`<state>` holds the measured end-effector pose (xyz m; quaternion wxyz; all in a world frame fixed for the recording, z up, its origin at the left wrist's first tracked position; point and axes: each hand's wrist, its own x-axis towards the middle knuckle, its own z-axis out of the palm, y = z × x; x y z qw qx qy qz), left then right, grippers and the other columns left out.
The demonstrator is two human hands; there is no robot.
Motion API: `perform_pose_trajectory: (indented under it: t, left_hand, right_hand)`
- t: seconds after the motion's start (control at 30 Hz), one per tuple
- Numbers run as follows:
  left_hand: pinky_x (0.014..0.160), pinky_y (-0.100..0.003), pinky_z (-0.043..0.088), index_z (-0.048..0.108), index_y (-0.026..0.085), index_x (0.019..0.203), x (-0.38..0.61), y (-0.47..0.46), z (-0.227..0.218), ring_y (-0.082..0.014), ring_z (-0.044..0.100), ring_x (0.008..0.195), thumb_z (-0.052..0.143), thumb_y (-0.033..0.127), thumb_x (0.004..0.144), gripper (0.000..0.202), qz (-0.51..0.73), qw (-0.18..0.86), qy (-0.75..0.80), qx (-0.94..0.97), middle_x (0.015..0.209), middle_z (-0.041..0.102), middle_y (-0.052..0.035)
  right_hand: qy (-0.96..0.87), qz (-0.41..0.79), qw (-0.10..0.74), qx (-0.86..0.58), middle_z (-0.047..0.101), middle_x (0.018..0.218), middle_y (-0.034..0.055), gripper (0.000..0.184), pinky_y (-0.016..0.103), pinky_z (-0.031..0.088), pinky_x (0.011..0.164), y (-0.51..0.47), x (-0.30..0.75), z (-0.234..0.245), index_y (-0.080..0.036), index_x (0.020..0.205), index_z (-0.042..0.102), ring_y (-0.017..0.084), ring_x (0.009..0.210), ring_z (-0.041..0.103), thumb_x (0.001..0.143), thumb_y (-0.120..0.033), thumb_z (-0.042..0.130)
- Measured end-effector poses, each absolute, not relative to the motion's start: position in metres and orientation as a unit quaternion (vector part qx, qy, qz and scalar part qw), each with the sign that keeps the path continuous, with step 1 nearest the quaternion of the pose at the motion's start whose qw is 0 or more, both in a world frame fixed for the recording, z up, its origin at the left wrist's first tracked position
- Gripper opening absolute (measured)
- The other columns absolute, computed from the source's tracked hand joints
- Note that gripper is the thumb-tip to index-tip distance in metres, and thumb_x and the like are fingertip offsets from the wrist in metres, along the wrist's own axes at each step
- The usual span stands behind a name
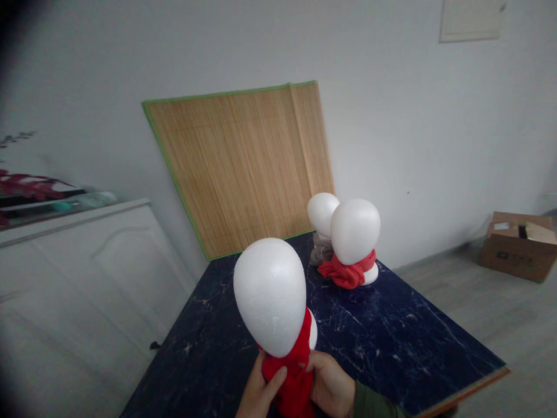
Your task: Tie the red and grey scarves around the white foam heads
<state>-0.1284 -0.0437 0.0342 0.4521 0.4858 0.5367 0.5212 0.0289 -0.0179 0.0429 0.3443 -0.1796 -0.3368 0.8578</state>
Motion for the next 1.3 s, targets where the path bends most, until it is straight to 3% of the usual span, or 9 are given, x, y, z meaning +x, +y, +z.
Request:
perform_pose_trajectory:
  t: [0.13,0.3,0.37,0.47,0.53,0.6,0.73,0.97,1.3]
  left_hand:
    - [0.091,-0.037,0.044,0.052,0.016,0.108,-0.14,-0.04,0.041,-0.0263,0.06,0.1,0.068,0.026,0.064,0.048,0.584,0.521,0.504,0.365,0.107,0.065,-0.0094]
    - [0.075,-0.033,0.052,0.046,0.022,0.118,-0.193,-0.032,0.051,-0.0236,0.066,0.086,0.07,0.024,0.062,0.06,0.652,0.53,0.488,0.238,0.094,0.069,-0.0036]
    - [0.075,-0.032,0.053,0.045,0.024,0.121,-0.212,-0.027,0.05,-0.0218,0.066,0.083,0.071,0.021,0.062,0.065,0.658,0.514,0.504,0.221,0.091,0.07,-0.0014]
    - [0.086,-0.034,0.049,0.047,0.023,0.12,-0.219,-0.022,0.046,-0.0221,0.063,0.096,0.07,0.021,0.065,0.059,0.63,0.533,0.507,0.25,0.103,0.068,-0.0038]
    - [0.096,-0.036,0.043,0.051,0.02,0.117,-0.21,-0.021,0.044,-0.0238,0.056,0.109,0.068,0.02,0.066,0.055,0.596,0.551,0.5,0.3,0.114,0.063,-0.0073]
    - [0.101,-0.038,0.038,0.053,0.018,0.117,-0.195,-0.022,0.045,-0.0252,0.051,0.116,0.067,0.019,0.065,0.054,0.569,0.554,0.497,0.35,0.12,0.059,-0.0089]
    - [0.103,-0.041,0.034,0.051,0.018,0.121,-0.158,-0.029,0.049,-0.027,0.05,0.116,0.064,0.018,0.065,0.057,0.542,0.545,0.49,0.411,0.121,0.058,-0.0078]
    - [0.104,-0.039,0.032,0.051,0.018,0.119,-0.051,-0.021,0.06,-0.0243,0.049,0.115,0.054,0.007,0.067,0.053,0.46,0.553,0.395,0.572,0.123,0.057,-0.007]
    - [0.102,-0.04,0.034,0.048,0.016,0.123,0.076,0.054,0.045,-0.0261,0.05,0.113,0.052,0.002,0.056,0.068,0.42,0.612,0.291,0.604,0.121,0.057,-0.009]
  right_hand:
    - [-0.406,0.77,0.416,-0.263,0.059,0.066,0.0017,0.02,0.026,0.044,0.062,-0.009,0.032,0.037,-0.014,0.076,0.057,0.016,0.061,0.056,0.059,-0.021,0.049]
    - [-0.533,0.549,0.456,-0.455,0.044,0.052,-0.0048,0.012,0.021,0.03,0.039,0.029,0.063,0.019,-0.019,0.07,0.045,0.011,0.041,0.04,0.064,-0.027,0.038]
    - [-0.59,0.468,0.447,-0.483,0.047,0.056,-0.0031,0.015,0.023,0.036,0.043,0.044,0.074,0.015,-0.02,0.075,0.045,0.013,0.046,0.046,0.063,-0.021,0.035]
    - [-0.684,0.324,0.404,-0.515,0.06,0.087,0.0079,0.038,0.031,0.046,0.075,0.053,0.073,0.015,-0.014,0.099,0.052,0.019,0.082,0.058,0.065,-0.014,0.036]
    - [-0.744,0.259,0.346,-0.51,0.056,0.112,0.0141,0.05,0.037,0.035,0.096,0.052,0.062,0.019,-0.008,0.116,0.049,0.023,0.107,0.05,0.067,-0.011,0.037]
    - [-0.782,0.247,0.312,-0.48,0.052,0.121,0.014,0.055,0.04,0.029,0.102,0.048,0.049,0.024,-0.008,0.121,0.048,0.024,0.115,0.044,0.068,-0.008,0.036]
    - [-0.769,0.282,0.39,-0.421,0.049,0.126,0.0116,0.057,0.038,0.026,0.106,0.04,0.047,0.032,-0.01,0.125,0.046,0.02,0.119,0.041,0.07,-0.007,0.031]
    - [-0.645,0.206,0.519,-0.521,0.049,0.125,0.0134,0.046,0.044,0.028,0.104,0.034,0.161,0.026,-0.012,0.119,0.051,0.026,0.116,0.043,0.081,-0.032,0.034]
    - [-0.579,0.116,0.478,-0.65,0.06,0.11,0.0142,0.051,0.04,0.041,0.093,0.047,0.286,0.008,-0.011,0.106,0.058,0.029,0.105,0.053,0.077,-0.042,0.029]
